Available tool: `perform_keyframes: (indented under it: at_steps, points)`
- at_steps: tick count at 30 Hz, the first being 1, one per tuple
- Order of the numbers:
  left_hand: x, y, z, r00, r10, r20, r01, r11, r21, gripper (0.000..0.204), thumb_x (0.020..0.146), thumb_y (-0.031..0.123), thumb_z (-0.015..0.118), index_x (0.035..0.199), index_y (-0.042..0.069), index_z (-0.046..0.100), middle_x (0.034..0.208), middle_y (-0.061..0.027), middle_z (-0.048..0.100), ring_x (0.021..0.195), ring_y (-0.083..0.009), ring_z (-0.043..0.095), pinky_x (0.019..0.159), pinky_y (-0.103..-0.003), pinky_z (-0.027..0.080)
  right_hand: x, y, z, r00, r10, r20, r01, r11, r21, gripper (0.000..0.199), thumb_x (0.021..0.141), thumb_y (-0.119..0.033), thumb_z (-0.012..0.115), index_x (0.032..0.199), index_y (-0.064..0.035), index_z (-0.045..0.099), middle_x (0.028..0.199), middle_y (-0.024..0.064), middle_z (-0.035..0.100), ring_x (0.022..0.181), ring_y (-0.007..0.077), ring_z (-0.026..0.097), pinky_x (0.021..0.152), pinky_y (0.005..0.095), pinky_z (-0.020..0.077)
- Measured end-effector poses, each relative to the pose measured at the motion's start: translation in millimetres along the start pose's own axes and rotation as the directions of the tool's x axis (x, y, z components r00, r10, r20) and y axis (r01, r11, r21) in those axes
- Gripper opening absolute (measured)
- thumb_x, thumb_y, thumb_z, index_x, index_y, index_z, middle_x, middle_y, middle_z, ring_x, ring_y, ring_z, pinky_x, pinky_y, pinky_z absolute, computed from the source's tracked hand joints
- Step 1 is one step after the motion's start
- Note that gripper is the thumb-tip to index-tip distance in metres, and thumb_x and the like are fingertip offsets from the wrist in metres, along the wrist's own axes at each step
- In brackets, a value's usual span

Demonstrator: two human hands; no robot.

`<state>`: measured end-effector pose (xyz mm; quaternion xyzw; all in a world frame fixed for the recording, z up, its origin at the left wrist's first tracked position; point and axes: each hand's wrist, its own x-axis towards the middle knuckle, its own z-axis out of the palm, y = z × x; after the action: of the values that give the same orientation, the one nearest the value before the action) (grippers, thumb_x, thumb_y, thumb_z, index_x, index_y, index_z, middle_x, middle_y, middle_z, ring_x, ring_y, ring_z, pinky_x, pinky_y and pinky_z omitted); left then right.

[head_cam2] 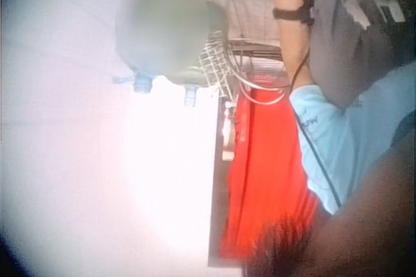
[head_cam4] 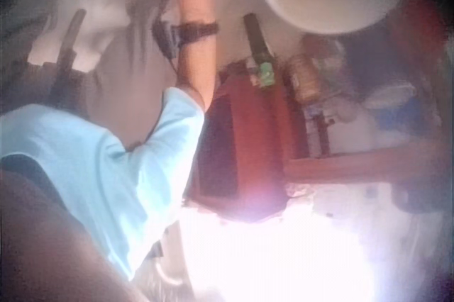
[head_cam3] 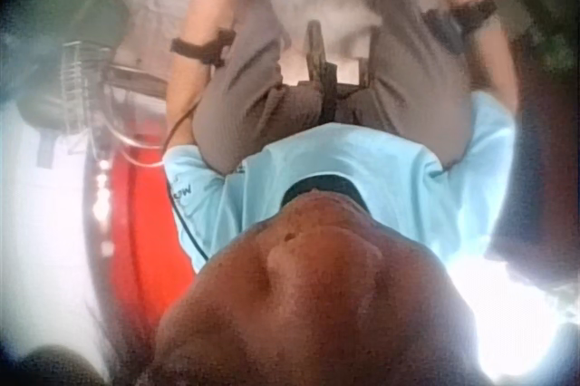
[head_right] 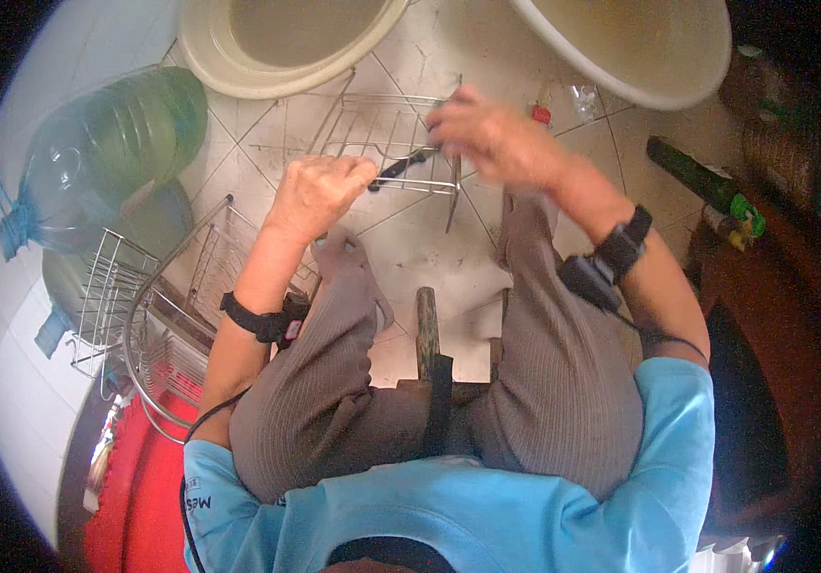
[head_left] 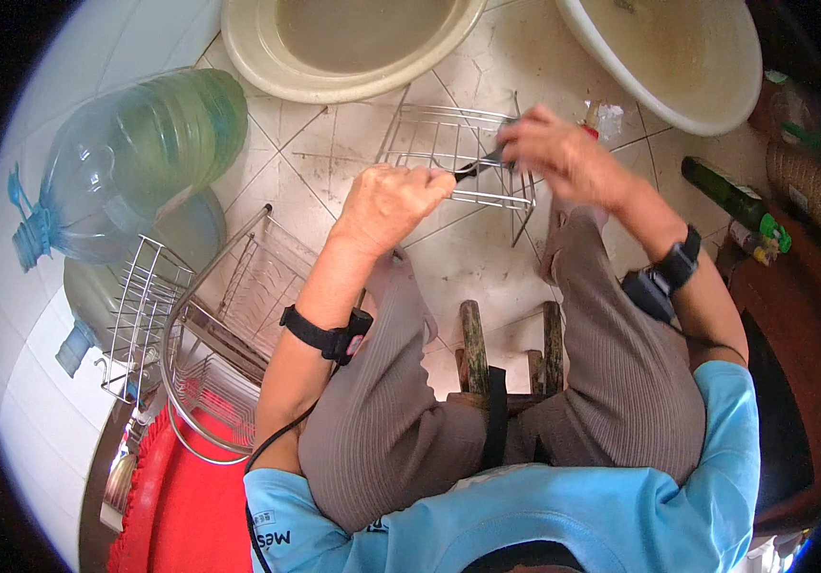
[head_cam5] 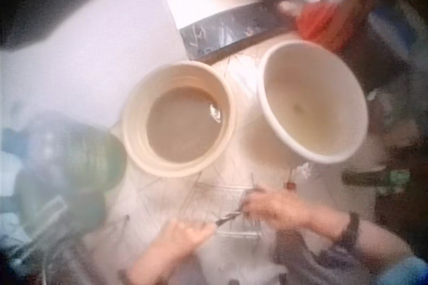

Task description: The person washes a plastic lid and a metal bowl in a basin of water, then scrubs a knife and a metal dish rack with a steel wool pad. The person rinses the items and places them in a drying rack.

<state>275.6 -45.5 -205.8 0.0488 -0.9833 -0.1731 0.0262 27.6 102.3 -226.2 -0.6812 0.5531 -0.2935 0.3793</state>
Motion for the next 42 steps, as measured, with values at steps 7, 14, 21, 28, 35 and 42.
perform_keyframes:
  at_steps: [7, 14, 21, 28, 35, 42]
  points:
    - [-8, -3, -17, 0.997, 0.063, -0.035, -0.061, 0.995, 0.077, 0.014, 0.075, 0.008, 0.065, 0.084, 0.013, 0.056, 0.059, 0.0012, 0.050, 0.052, -0.0141, 0.057, 0.047, -0.029, 0.047, -7, -9, 5, 0.995, 0.100, 0.021, -0.102, 0.967, 0.235, 0.015, 0.085, -0.005, 0.064, 0.099, -0.0004, 0.065, 0.108, 0.0096, 0.066, 0.102, 0.0293, 0.055, 0.094, 0.0393, 0.0436]
    - [0, 23, -74, 0.946, 0.219, -0.238, -0.203, 0.975, 0.088, 0.024, 0.075, 0.005, 0.077, 0.085, 0.010, 0.056, 0.058, 0.0026, 0.042, 0.047, -0.0127, 0.045, 0.044, -0.028, 0.032, -26, -20, -34, 0.908, 0.300, -0.292, -0.229, 0.940, 0.253, 0.017, 0.090, -0.008, 0.062, 0.105, -0.0036, 0.068, 0.117, 0.0069, 0.066, 0.105, 0.0204, 0.058, 0.092, 0.0339, 0.0467]
    - [10, 32, -123, 0.912, 0.240, -0.332, -0.140, 0.944, 0.297, 0.025, 0.074, 0.007, 0.081, 0.089, 0.010, 0.061, 0.058, 0.0031, 0.038, 0.049, -0.0123, 0.040, 0.047, -0.028, 0.026, -26, -51, -73, 0.457, 0.692, -0.558, 0.127, 0.571, 0.811, 0.025, 0.098, -0.016, 0.057, 0.118, -0.0028, 0.064, 0.111, 0.0080, 0.068, 0.091, 0.0156, 0.067, 0.075, 0.0291, 0.0544]
    - [12, 25, -114, 0.886, 0.230, -0.402, -0.042, 0.904, 0.426, 0.027, 0.073, 0.010, 0.083, 0.091, 0.011, 0.062, 0.059, 0.0032, 0.039, 0.051, -0.0114, 0.040, 0.050, -0.027, 0.026, -4, -52, -75, 0.434, 0.831, -0.348, -0.037, 0.403, 0.915, 0.034, 0.097, -0.033, 0.060, 0.114, -0.0030, 0.059, 0.094, 0.0059, 0.067, 0.081, 0.0126, 0.065, 0.063, 0.0273, 0.0527]
    - [22, 36, -103, 0.879, 0.249, -0.408, -0.036, 0.885, 0.463, 0.014, 0.078, 0.005, 0.071, 0.090, 0.009, 0.066, 0.059, 0.0045, 0.041, 0.051, -0.0083, 0.042, 0.050, -0.025, 0.027, 30, -71, -55, 0.559, 0.816, -0.148, -0.233, 0.326, 0.916, 0.059, 0.085, -0.032, 0.073, 0.124, 0.0044, 0.050, 0.102, 0.0090, 0.063, 0.082, 0.0138, 0.064, 0.068, 0.0280, 0.0529]
    - [22, 28, -106, 0.970, 0.082, -0.228, -0.031, 0.976, 0.216, 0.041, 0.076, 0.021, 0.078, 0.114, 0.012, 0.067, 0.099, -0.0029, 0.057, 0.079, -0.0160, 0.058, 0.072, -0.032, 0.043, 45, -68, -69, 0.553, 0.746, -0.371, -0.054, 0.476, 0.878, 0.040, 0.084, -0.013, 0.067, 0.118, 0.0007, 0.052, 0.097, 0.0099, 0.065, 0.074, 0.0138, 0.062, 0.059, 0.0270, 0.0520]
